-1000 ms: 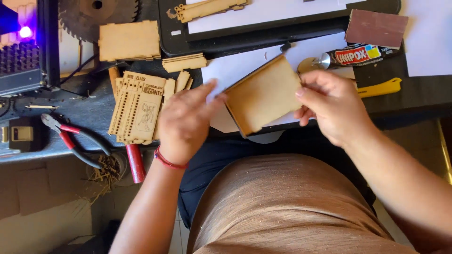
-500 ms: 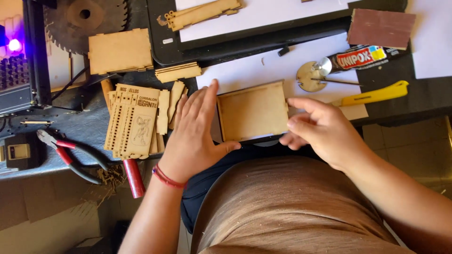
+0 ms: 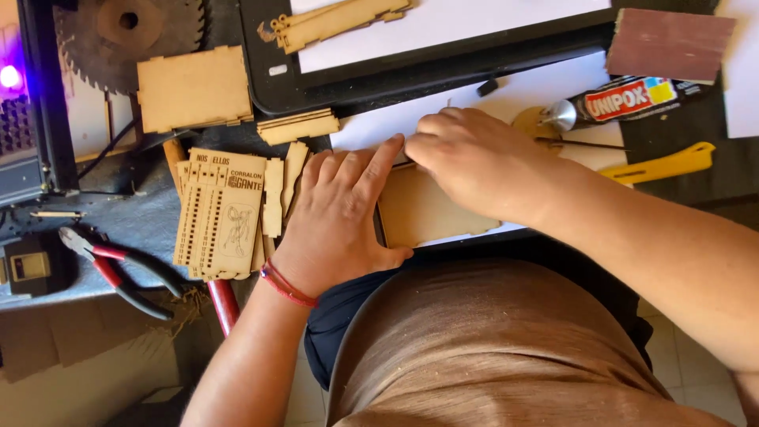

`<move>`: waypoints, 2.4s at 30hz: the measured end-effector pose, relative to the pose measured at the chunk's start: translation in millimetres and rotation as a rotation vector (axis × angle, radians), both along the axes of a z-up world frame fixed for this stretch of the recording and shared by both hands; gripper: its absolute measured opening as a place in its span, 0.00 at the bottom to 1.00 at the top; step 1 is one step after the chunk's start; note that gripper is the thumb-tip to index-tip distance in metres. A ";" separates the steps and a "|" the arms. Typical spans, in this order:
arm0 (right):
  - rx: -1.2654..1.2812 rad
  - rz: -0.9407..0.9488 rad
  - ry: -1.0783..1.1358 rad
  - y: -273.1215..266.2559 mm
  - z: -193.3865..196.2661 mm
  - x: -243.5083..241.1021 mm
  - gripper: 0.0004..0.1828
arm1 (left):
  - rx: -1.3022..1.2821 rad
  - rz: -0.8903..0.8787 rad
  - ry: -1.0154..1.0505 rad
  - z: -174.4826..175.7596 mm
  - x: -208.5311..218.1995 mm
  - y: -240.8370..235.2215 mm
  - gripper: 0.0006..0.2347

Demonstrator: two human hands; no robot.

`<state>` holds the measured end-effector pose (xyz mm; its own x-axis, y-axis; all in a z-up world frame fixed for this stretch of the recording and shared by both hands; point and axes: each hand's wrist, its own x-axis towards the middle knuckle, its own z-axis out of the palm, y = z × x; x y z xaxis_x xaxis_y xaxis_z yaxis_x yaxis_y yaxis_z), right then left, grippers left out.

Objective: Assembling laser-cut wooden box components by applying glue and fitting tabs into slots.

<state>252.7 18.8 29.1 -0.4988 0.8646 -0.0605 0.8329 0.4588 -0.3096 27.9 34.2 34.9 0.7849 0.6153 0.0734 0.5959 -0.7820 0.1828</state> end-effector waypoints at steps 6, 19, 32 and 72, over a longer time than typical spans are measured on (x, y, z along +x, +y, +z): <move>-0.174 -0.050 -0.077 -1.4 19.0 -8.7 0.08 | -0.034 -0.006 -0.024 2.8 -1.0 1.4 0.56; 0.312 -0.120 -0.064 -2.8 7.9 9.9 0.09 | -0.270 0.283 -0.406 -6.2 -21.6 -43.5 0.47; -0.098 -0.283 0.792 -113.9 22.8 -1.0 0.30 | -0.063 -0.009 -0.592 -2.8 -28.6 -82.8 0.10; 0.391 -0.460 0.033 -102.6 10.1 108.4 0.09 | 0.137 -0.062 -0.412 39.2 50.5 -38.1 0.07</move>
